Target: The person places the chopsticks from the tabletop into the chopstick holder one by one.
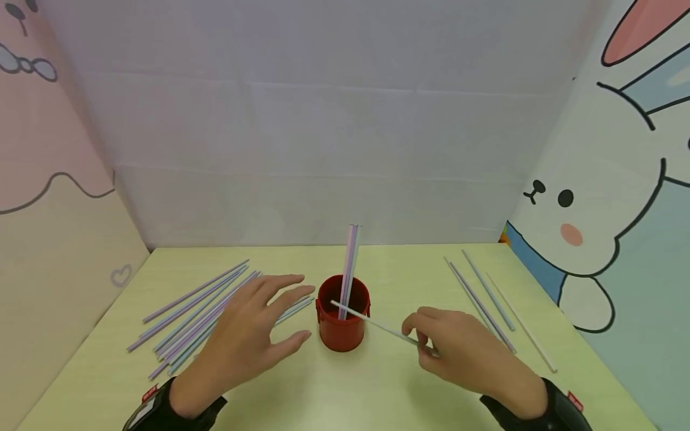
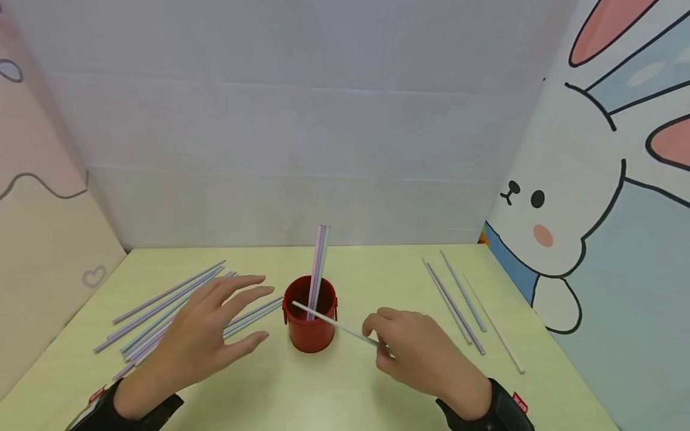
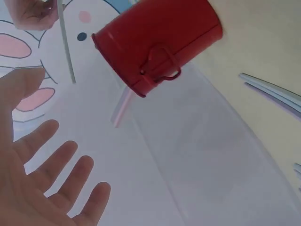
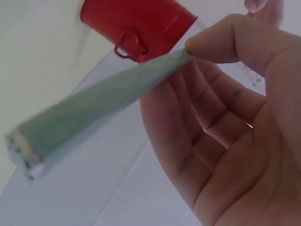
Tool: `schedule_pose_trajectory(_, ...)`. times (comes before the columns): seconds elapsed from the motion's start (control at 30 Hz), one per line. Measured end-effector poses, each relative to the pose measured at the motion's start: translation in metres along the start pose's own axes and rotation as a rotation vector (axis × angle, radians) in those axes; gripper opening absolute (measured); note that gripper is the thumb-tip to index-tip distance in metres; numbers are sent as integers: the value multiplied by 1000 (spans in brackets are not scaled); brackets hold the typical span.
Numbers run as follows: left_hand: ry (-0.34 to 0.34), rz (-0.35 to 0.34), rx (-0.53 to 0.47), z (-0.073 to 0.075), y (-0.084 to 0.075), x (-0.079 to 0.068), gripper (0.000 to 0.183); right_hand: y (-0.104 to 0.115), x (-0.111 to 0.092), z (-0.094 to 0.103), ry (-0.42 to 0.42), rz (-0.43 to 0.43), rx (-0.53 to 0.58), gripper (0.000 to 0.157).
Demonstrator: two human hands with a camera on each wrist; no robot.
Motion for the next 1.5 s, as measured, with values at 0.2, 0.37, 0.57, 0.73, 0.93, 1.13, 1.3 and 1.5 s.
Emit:
schedule_pose_trajectory(0.2,-20,-90,-59,-4,-24,12,40,27,26,-12,59,59,-48,22)
schedule_pose_trajectory(0.37,45,-120,-107,-21,-41,16,24,39,39,-22,69,94,-70,21)
schedule_pose_trajectory(0.57,91,-122,-166,-38,-54,16,19,46,47,-32,48,136,-43,22)
schedule_pose_trajectory(0.73,116,-102,-193,-47,-56,15,17,48,50,-35,75,133,-26,19)
schedule_pose_trajectory(0.93,142,-62,-204,-50,-53,14,20,49,52,-35,95,128,-14,18)
schedule_pose_trajectory(1.13,201,-53,-184,-52,-52,14,17,50,52,-33,73,144,-2,20)
schedule_pose_trajectory(1.3,165,-33,-172,-46,-43,15,17,40,51,-23,-45,156,62,18)
schedule_pose_trajectory(1.5,70,64,-179,-25,-13,22,17,9,49,-7,-213,78,275,49)
Point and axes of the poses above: each hand's wrist, its own x-axis towards the middle knuckle, its own z-axis out of the back of the hand, y = z × x, the point moved 4 cm from there along x, towards the middle knuckle, and after that the axes turned 1 degree about y, right-handed, at the moved point
